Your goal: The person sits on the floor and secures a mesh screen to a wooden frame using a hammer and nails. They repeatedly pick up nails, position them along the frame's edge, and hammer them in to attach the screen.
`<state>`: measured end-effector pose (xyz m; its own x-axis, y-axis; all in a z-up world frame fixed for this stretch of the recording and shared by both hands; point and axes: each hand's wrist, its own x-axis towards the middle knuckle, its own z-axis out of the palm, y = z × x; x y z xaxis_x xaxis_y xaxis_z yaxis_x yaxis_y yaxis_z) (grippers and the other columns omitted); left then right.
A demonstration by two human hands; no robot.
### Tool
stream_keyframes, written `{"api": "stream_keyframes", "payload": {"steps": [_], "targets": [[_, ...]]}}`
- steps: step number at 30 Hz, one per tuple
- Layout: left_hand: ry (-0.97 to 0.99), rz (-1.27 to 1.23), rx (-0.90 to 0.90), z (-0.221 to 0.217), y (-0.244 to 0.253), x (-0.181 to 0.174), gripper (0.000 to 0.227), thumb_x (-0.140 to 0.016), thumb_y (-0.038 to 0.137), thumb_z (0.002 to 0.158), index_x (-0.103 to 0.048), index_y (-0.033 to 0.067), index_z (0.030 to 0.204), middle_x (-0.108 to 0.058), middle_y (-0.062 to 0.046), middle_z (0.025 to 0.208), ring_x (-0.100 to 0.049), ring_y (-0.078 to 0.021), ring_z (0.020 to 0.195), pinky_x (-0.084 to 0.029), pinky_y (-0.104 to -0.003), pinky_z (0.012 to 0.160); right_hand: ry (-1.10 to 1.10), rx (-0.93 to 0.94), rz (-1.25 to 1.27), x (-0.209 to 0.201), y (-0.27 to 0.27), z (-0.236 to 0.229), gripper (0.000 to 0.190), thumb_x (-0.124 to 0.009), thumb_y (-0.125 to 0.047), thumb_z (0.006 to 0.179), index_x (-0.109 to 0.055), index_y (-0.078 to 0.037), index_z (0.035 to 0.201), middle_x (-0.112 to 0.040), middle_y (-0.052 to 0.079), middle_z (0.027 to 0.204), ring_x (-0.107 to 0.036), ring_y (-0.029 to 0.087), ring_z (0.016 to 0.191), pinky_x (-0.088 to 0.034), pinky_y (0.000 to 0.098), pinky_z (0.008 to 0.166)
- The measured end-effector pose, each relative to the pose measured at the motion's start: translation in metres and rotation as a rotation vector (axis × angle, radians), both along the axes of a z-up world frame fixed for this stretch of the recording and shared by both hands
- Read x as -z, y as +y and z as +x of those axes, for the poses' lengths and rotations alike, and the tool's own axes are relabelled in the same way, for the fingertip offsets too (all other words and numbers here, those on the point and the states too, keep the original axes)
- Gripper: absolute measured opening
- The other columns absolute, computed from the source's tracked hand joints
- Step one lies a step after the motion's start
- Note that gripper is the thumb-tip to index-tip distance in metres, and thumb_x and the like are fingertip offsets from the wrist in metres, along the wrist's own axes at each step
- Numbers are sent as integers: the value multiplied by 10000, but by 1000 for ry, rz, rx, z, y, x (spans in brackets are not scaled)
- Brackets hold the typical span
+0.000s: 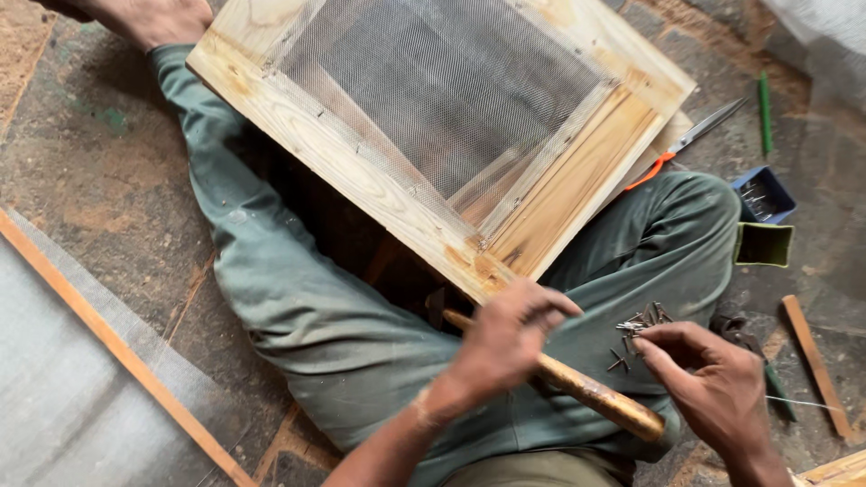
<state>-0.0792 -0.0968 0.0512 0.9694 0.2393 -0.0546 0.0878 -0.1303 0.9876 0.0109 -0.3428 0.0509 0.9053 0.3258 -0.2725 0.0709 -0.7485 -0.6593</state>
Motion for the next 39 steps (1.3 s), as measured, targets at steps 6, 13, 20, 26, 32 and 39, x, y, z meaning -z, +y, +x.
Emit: {"api": "stream_keyframes", "payload": {"steps": [6, 13, 20, 26, 32, 39], "targets": [[58, -32, -380, 5, 78, -4, 149, -735, 98, 933, -786, 39, 1061, -796, -67, 933, -687, -83, 840, -579, -247, 759, -103, -97, -216, -15, 16, 4, 246, -768, -163, 852, -779, -47, 1069, -795, 85, 902, -760, 162, 694, -608, 304, 642], [118, 251, -365, 23, 129, -1, 142, -750, 137, 911, -790, 64, 1026, -787, -59, 893, -732, -111, 786, -584, -264, 721, -231, -381, -138, -41, 50, -19, 327, -789, -283, 788, -760, -74, 1037, -760, 104, 966, -754, 233, 827, -608, 348, 718], [51, 594, -252, 38, 130, 13, 95, -744, 164, 917, -795, 87, 938, -683, -51, 862, -628, -227, 862, -512, -389, 800, -80, -676, -273, -38, 91, -43, 522, -778, -418, 797, -650, -95, 1186, -687, 114, 984, -687, 316, 880, -559, 417, 743], [98, 615, -239, 41, 129, 13, 98, -747, 180, 910, -794, 96, 933, -661, -37, 865, -605, -223, 853, -511, -383, 793, -139, -649, -195, -29, 101, -42, 535, -724, -320, 787, -611, -40, 1229, -634, 134, 897, -660, 336, 783, -537, 451, 663], [105, 635, -216, 42, 129, 11, 99, -755, 180, 890, -796, 105, 940, -658, -32, 871, -605, -221, 857, -507, -382, 791, -97, -697, -225, -19, 99, -42, 371, -687, -286, 842, -635, -68, 1138, -588, 130, 869, -646, 325, 731, -531, 458, 634], [116, 645, -181, 43, 130, 11, 96, -737, 167, 912, -798, 111, 960, -632, -33, 850, -606, -214, 856, -506, -382, 784, -11, -708, -132, -19, 92, -35, 374, -692, -289, 843, -641, -52, 1127, -607, 119, 830, -652, 325, 681, -532, 445, 595]]}}
